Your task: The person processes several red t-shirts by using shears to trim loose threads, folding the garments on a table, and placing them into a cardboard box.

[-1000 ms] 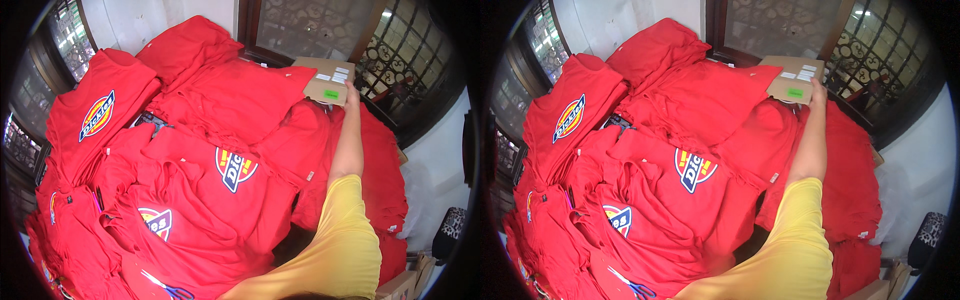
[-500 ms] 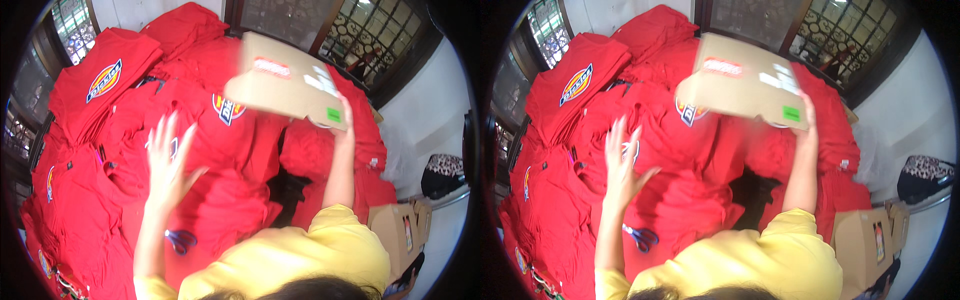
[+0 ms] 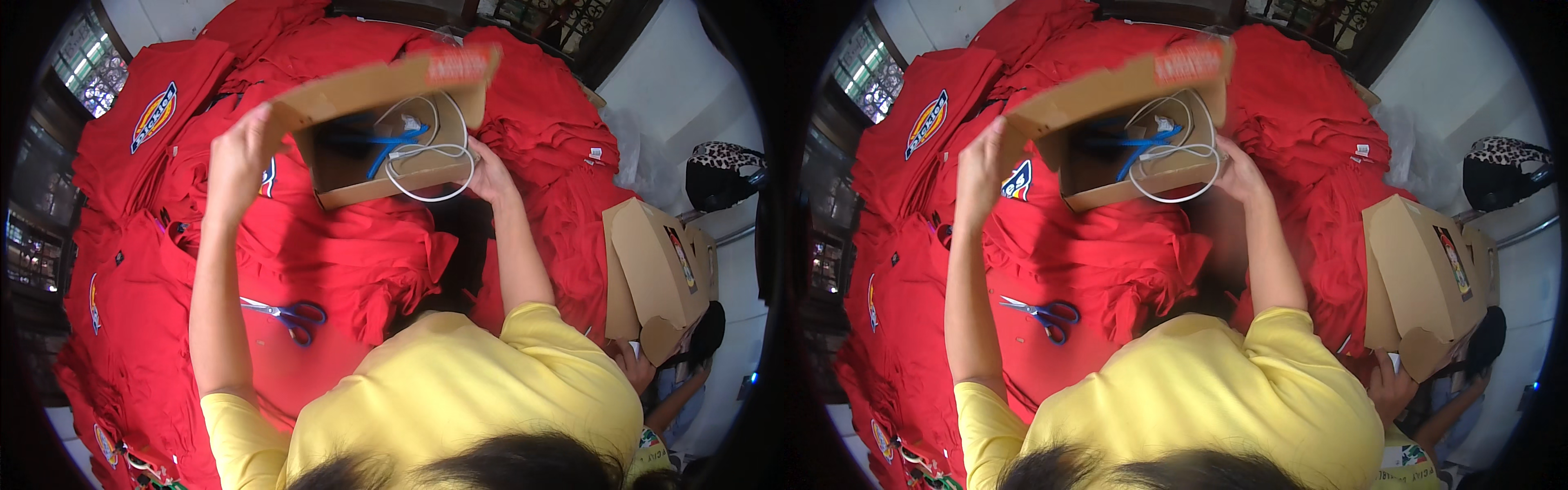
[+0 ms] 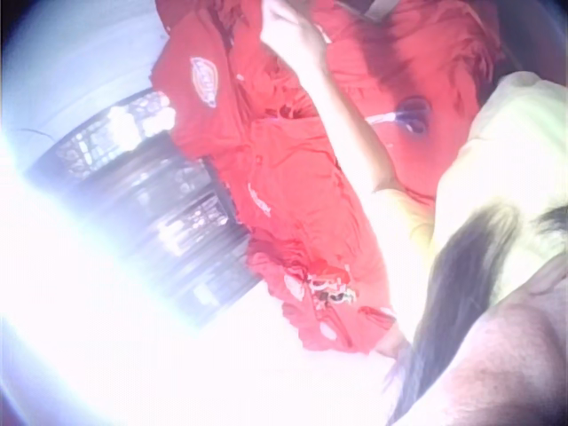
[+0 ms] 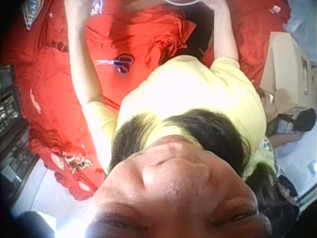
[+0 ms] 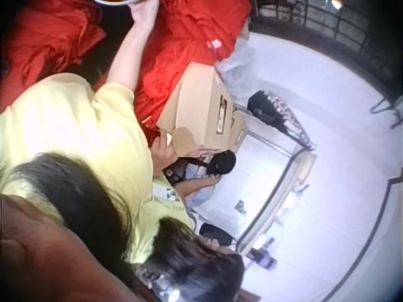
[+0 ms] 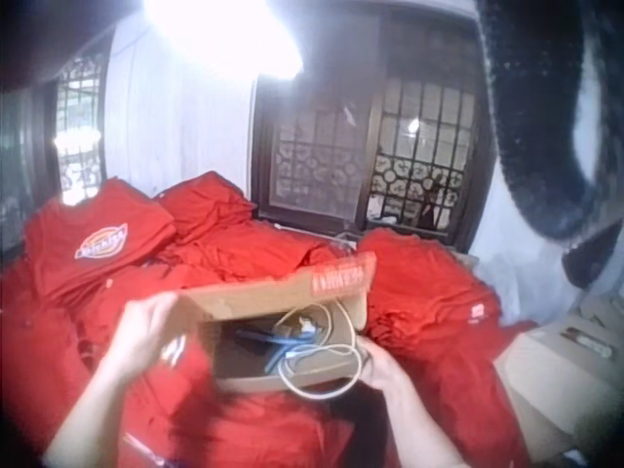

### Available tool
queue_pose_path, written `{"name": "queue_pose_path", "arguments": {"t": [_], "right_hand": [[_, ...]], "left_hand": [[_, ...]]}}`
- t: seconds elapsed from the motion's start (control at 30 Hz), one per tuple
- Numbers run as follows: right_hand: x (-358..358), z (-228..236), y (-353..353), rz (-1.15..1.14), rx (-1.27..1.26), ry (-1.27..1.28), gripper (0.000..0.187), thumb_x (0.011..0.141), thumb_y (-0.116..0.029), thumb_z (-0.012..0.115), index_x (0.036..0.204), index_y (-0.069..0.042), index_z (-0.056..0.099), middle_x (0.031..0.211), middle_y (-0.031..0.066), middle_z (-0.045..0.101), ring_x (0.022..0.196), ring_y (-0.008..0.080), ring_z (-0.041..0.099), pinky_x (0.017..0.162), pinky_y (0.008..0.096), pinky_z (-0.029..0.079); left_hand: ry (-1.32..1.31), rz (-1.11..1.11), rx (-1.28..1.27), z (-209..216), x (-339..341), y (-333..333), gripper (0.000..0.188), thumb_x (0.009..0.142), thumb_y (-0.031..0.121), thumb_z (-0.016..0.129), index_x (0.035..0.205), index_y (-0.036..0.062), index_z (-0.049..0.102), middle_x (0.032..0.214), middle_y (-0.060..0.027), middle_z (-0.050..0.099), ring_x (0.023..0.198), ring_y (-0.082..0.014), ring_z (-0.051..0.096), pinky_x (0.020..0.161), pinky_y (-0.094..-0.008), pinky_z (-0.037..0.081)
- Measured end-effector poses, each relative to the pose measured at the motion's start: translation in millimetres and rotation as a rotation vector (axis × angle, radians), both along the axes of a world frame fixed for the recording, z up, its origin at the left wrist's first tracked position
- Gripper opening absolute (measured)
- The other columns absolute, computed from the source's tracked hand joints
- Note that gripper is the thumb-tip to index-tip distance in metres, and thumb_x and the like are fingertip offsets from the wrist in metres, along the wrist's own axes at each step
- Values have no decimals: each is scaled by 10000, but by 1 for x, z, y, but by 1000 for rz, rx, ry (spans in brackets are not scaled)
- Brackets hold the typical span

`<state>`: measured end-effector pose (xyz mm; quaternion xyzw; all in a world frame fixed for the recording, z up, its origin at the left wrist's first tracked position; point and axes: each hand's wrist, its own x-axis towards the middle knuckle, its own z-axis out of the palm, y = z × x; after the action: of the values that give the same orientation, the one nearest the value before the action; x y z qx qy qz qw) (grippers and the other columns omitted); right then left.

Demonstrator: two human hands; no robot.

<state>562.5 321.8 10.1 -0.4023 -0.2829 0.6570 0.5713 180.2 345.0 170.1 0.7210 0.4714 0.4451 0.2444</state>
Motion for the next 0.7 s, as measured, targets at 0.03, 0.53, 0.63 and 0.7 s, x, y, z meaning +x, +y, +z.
{"name": "queue_pose_path", "arguments": {"t": [0.03,0.53,0.63,0.7], "right_hand": [[-7,6,-5,3,64,5,448,947,-351,462,1301,-78,469,1192,83,595,1053,223,599,827,400,523],[-11,13,-21,-87,268,0,529,903,-252,537,1358,-23,395,1272,90,532,1137,209,539,921,372,465],[0,16,-26,-170,267,3,486,909,-247,522,1325,-9,445,1255,88,550,1129,205,539,932,363,449],[18,12,-32,-213,282,-15,460,908,-288,511,1288,-29,485,1216,85,576,1100,200,554,901,365,464]], "left_hand": [[-77,-1,-9,9,-7,5,541,994,416,402,1076,-79,605,811,-129,662,707,-202,670,602,-283,490],[-119,-39,-101,109,-33,92,590,964,476,444,1161,-67,567,1036,-132,651,857,-193,677,845,-259,474],[-141,-94,-141,123,-12,102,588,963,476,445,1192,-54,554,1065,-130,650,862,-193,680,867,-261,468],[-123,-225,-71,130,8,107,589,950,471,480,1212,-52,554,1109,-116,640,968,-173,639,893,-269,462]]}}
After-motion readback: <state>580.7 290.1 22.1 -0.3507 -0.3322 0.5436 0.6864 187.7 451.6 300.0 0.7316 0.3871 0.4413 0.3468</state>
